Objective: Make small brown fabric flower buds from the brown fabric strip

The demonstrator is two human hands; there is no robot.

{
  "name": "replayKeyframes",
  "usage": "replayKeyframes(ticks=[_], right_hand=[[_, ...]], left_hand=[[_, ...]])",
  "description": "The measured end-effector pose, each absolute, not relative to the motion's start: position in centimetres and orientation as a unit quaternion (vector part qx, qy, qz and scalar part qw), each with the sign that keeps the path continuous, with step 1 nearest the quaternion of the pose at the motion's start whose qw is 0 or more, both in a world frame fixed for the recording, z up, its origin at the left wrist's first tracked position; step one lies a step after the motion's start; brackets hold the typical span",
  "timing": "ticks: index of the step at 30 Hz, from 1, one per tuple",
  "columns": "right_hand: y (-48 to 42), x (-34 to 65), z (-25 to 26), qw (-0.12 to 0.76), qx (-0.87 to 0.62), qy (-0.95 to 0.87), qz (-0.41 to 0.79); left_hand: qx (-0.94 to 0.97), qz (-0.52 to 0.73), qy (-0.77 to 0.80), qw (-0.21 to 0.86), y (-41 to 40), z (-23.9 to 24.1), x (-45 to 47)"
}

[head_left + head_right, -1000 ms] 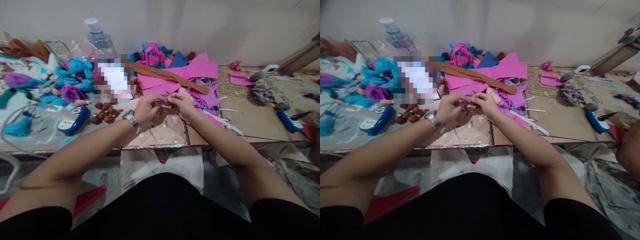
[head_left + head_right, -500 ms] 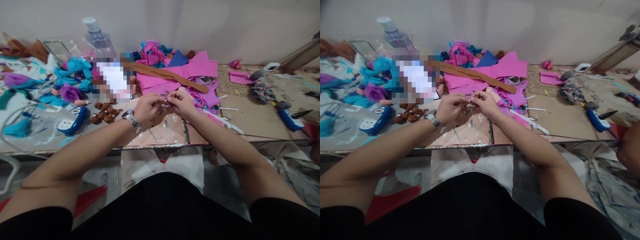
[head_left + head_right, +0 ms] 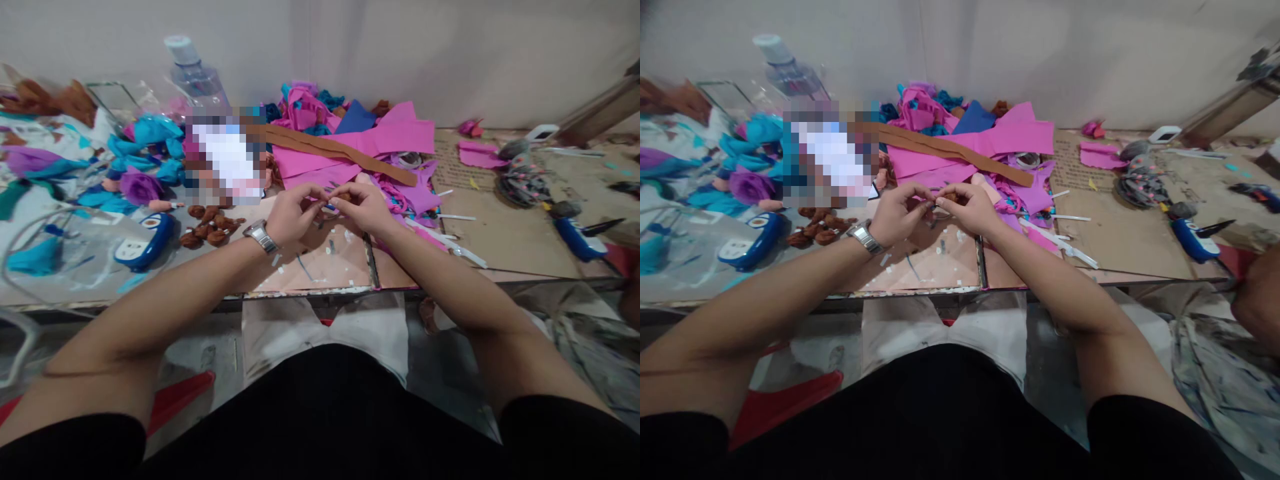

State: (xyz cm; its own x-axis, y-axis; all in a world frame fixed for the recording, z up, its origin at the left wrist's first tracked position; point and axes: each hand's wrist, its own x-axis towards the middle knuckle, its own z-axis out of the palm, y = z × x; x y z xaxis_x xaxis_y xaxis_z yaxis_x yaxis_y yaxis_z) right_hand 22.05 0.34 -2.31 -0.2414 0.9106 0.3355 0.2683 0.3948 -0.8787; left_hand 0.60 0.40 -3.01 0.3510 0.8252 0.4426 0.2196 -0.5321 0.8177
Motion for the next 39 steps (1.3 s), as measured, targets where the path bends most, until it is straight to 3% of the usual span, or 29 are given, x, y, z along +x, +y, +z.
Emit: replayKeyframes(ticks=[18, 30, 39], right_hand=[[-0.1, 22.0, -2.4, 0.407, -0.448, -0.777, 0.171], [0.4, 22.5, -3.0, 0.456, -0.428, -0.729, 0.278], [-0.1, 22.3, -2.8, 0.443, -0.407, -0.753, 0.267]], left_hand=[[0.76, 0.445, 0.352, 0.317, 0.6, -3.5, 0.5], [0.739, 0.443, 0.376, 0.341, 1.0, -3.8, 0.6], [0.781, 0.393, 0.37, 0.313, 0.9, -3.7, 0.4]])
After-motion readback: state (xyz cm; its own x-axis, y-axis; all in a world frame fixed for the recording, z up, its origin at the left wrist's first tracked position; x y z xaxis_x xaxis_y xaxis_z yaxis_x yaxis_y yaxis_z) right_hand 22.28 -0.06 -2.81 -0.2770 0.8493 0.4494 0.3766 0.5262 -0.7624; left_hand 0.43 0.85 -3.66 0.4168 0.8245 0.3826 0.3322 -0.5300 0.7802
